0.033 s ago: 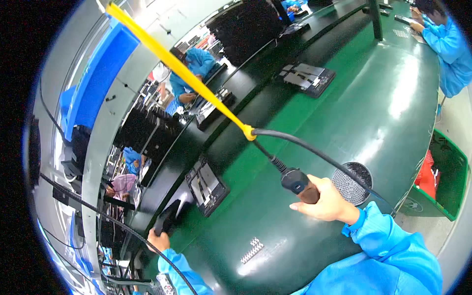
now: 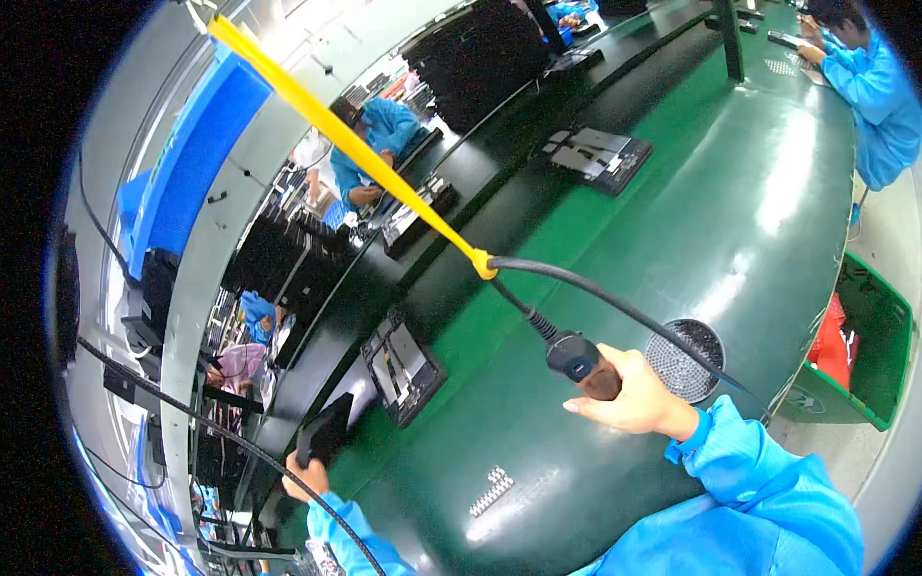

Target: The person takes tablet assemblies from a conveyor belt, attaches small components, fastens screws into the tablet frames using an electric screwdriver, and places the assemblies back onto the conveyor belt.

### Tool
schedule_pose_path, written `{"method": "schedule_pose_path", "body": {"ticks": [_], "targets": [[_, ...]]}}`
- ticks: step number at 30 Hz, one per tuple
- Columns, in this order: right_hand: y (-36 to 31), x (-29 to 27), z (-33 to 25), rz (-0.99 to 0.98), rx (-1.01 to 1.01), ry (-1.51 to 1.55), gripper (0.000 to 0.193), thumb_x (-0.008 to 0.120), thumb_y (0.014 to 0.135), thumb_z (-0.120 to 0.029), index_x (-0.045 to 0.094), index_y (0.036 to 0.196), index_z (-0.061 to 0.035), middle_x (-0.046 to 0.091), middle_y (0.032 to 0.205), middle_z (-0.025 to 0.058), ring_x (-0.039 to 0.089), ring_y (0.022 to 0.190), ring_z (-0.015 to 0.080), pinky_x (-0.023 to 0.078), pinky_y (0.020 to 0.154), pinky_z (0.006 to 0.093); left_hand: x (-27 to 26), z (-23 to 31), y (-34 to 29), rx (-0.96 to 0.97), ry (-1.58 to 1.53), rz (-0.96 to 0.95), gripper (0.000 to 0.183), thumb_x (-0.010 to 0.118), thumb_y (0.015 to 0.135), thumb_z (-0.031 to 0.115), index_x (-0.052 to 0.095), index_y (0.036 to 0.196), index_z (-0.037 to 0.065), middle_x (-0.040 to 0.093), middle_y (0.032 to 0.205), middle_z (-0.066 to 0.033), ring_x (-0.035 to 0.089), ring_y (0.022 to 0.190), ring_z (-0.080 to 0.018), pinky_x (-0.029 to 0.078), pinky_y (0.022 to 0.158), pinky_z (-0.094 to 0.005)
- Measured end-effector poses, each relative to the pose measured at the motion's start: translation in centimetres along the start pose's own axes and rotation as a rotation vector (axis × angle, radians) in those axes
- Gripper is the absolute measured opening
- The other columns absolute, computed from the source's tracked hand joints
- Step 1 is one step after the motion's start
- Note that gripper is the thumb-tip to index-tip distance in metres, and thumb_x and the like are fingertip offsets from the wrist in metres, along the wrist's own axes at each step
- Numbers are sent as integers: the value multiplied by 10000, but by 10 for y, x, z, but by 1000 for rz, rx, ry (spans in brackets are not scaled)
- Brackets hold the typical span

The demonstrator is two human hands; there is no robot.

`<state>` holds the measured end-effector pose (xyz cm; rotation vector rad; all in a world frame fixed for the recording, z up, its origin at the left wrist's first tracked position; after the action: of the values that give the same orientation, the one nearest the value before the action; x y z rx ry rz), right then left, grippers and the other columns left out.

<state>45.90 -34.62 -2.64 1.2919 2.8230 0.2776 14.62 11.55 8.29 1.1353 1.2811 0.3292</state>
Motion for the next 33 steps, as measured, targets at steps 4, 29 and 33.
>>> {"method": "schedule_pose_path", "body": {"ticks": [4,29,33], "targets": [[-4,-4,-7,20,-25,38,310,752,711,-94,539,924,-18,440,629,-66,355,563,20,310,492,198,-69,12,-5,3,-192,178,183,662,622,133,664,799,85,609,638,-151,572,561,-343,434,520,-430],[44,-24,-20,259,-149,156,259,761,717,-29,579,902,-20,555,624,-30,506,558,31,407,505,201,-200,301,-230,521,-1089,-861,420,775,685,239,626,1023,38,560,1207,-167,508,1169,-332,277,1002,-564],[67,-24,-5,302,-155,103,261,754,718,-21,567,900,-20,564,639,-16,516,529,41,409,482,202,-142,282,-204,-35,-1164,-694,535,733,732,144,530,1192,-39,394,1349,-283,444,1220,-399,368,997,-430]]}}
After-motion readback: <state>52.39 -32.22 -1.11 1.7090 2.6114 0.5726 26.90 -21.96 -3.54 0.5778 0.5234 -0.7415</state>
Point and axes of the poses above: each hand's wrist, its own y-axis towards the middle knuckle, its own x-axis out of the palm, z = x × y, the point moved 8 cm from there along y, towards the middle knuckle
